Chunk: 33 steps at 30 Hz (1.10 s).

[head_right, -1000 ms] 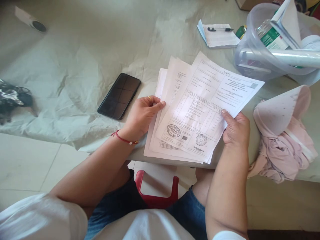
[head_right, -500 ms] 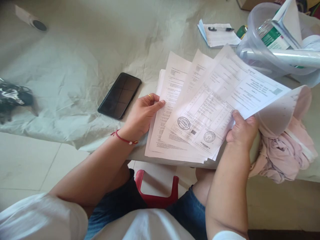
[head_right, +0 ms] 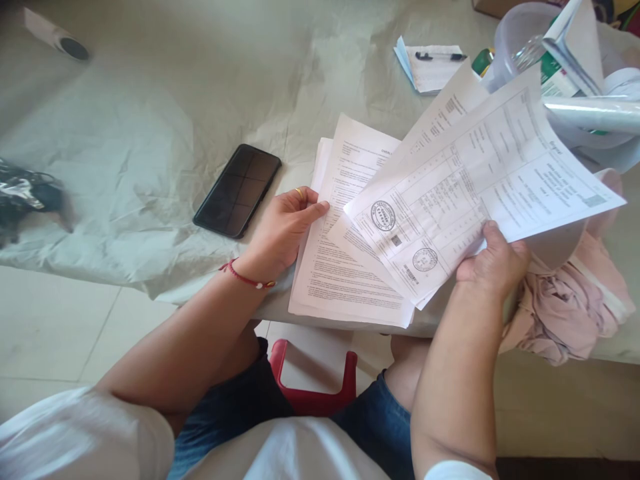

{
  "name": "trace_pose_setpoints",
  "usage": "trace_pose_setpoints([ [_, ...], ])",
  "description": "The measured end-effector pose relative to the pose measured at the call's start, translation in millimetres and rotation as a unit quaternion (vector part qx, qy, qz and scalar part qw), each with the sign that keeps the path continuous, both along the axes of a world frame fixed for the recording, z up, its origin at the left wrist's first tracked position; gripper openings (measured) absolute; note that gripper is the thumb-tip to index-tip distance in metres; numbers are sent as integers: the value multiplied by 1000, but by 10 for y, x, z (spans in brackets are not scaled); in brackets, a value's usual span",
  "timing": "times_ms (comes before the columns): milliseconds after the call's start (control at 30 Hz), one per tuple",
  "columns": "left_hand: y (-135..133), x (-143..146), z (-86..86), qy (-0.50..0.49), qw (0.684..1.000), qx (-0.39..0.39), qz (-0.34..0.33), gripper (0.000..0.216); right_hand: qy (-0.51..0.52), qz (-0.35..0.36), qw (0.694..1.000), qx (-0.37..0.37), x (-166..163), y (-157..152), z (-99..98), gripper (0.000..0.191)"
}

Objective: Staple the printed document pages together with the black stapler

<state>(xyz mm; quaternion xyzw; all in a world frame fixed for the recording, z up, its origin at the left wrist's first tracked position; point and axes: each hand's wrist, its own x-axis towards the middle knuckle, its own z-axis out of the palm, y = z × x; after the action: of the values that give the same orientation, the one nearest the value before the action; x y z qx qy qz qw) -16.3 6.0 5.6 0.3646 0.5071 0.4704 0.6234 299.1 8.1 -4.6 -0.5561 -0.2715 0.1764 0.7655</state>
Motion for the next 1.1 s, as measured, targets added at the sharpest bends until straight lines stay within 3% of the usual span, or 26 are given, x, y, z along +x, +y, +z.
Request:
trace_pose_setpoints([
  [1100, -1, 14, 5, 14, 1000, -6, -7, 20, 24, 17, 1000, 5, -53, 7, 19, 29],
])
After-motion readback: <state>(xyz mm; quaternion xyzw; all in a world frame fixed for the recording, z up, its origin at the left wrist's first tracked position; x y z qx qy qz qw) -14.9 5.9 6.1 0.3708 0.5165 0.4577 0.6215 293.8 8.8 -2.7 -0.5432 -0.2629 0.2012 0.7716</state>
